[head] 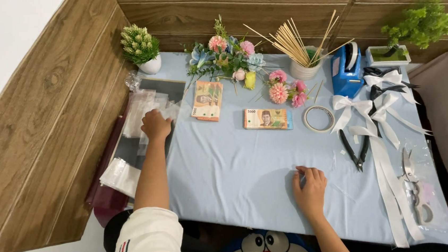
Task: The person puts currency bills into small plastic sleeves and seals them.
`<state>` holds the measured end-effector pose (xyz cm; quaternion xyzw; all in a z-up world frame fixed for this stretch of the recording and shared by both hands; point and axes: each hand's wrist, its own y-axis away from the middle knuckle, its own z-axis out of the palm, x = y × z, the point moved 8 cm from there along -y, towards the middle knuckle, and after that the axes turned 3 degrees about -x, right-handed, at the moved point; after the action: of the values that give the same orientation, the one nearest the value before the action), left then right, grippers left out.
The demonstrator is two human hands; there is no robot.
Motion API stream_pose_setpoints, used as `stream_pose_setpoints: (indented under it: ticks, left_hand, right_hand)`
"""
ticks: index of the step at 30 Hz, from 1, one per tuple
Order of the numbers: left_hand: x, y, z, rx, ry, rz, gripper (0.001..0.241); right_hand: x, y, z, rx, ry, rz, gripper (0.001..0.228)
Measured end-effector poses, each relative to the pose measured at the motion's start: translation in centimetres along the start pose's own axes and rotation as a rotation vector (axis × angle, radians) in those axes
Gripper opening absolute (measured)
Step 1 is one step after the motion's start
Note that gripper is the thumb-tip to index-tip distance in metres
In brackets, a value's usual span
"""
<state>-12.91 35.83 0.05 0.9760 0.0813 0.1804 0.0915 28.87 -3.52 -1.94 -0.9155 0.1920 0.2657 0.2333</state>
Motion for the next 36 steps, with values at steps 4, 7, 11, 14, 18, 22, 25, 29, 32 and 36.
stream_pose_setpoints:
  ticks: [4, 7, 11, 14, 18, 22, 25, 29, 32, 36]
  left_hand:
    - [-2.7, -0.7, -0.1, -0.034, -0.064, -0.027, 0.054]
    - [-3.4, -1.3, 0.5, -0.017, -0.074, 0.024, 0.034]
    - [-2.7, 0.0, -0.7, 0.000, 0.150, 0.085, 0.012]
    - [-2.1, 1.6, -0.6, -0.066, 0.442, 0.125, 0.022]
    - [4.0, 10.5, -2.5, -0.411, 1.150, 0.180, 0.016]
    - [7.3, 18.9, -2.4, -0.781, 1.467, 0.310, 0.009]
    - [9.6, 26.0, -2.2, -0.924, 1.726, 0.308, 0.006]
    - [11.3, 30.4, 3.2, -1.085, 1.754, 0.334, 0.001]
    - [11.5, 31.5, 8.2, -1.149, 1.690, 0.326, 0.004]
    - [10.6, 32.4, 11.7, -1.156, 1.588, 0.341, 0.024]
  right_hand:
    - [-0.3, -0.1, -0.1, -0.006, 0.002, 0.010, 0.019]
    - [-0.2, -0.1, 0.0, -0.017, 0.005, 0.020, 0.018]
    - [-0.3, -0.1, 0.0, 0.016, 0.024, -0.018, 0.018]
    - [-0.1, 0.0, 0.0, 0.045, 0.055, -0.011, 0.014]
    - [0.6, 0.1, 0.2, 0.067, 0.077, -0.003, 0.014]
    - [1.0, -0.1, 0.6, 0.031, 0.097, 0.010, 0.014]
    - [-0.1, 0.1, -0.1, 0.053, 0.009, -0.007, 0.019]
    - [-5.8, 0.4, -1.1, -0.201, -0.799, 0.122, 0.048]
    - [-8.6, 1.2, -0.2, -0.332, -1.322, 0.296, 0.055]
    - [-11.9, 0.5, -4.0, -0.239, -1.246, 0.321, 0.049]
